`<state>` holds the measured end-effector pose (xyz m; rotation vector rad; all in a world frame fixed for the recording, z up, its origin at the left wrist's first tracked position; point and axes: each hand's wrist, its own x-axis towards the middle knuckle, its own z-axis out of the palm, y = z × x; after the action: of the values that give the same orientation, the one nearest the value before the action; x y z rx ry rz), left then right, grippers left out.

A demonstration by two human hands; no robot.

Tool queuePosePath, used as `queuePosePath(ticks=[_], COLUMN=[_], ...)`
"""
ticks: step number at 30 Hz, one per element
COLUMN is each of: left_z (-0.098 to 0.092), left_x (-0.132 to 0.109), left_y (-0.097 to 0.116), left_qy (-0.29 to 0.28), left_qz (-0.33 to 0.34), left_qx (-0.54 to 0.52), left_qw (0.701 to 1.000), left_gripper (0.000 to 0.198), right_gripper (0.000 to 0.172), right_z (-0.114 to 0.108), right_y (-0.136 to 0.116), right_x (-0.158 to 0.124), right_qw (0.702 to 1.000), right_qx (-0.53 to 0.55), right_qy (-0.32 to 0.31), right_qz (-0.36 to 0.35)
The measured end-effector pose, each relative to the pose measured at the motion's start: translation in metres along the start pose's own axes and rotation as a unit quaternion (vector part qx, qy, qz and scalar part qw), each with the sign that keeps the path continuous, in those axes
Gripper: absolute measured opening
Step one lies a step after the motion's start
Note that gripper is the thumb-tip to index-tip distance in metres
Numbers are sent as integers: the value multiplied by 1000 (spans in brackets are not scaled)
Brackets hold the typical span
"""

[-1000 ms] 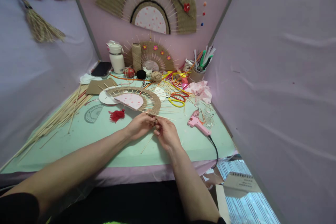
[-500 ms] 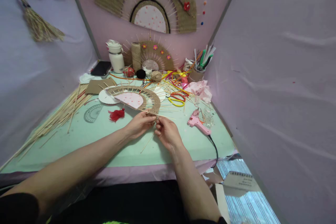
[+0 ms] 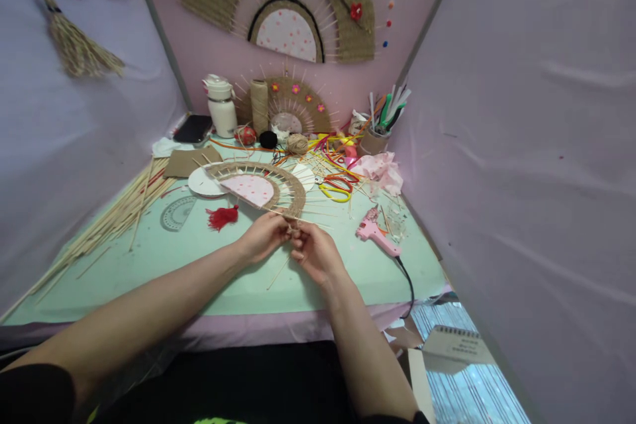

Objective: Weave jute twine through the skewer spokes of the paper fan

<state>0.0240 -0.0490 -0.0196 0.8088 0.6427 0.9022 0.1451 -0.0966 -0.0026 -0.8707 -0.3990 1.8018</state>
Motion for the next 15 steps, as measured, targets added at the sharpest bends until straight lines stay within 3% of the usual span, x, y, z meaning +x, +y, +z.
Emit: queuePosePath(ticks=[4, 8, 12, 15], left_z=[2, 0, -3, -2], left_x=[-3, -2, 2, 1], left_y=[4, 6, 6, 6], left_qy=[-18, 20, 57, 44], left_qz=[-6, -64, -106, -96], left_qx=[-53, -132, -140, -120], left_qw=[998, 989, 983, 987], left_gripper=[26, 9, 13, 9], right_gripper=[15, 23, 23, 23], right_z=[-2, -5, -11, -16], right_y=[2, 7, 13, 17], right_x=[0, 0, 4, 7], right_qw=[998, 985, 965, 952], right_qx=[-28, -81, -158, -210], right_qy=[41, 94, 94, 86], right_qz=[-49, -123, -188, -206])
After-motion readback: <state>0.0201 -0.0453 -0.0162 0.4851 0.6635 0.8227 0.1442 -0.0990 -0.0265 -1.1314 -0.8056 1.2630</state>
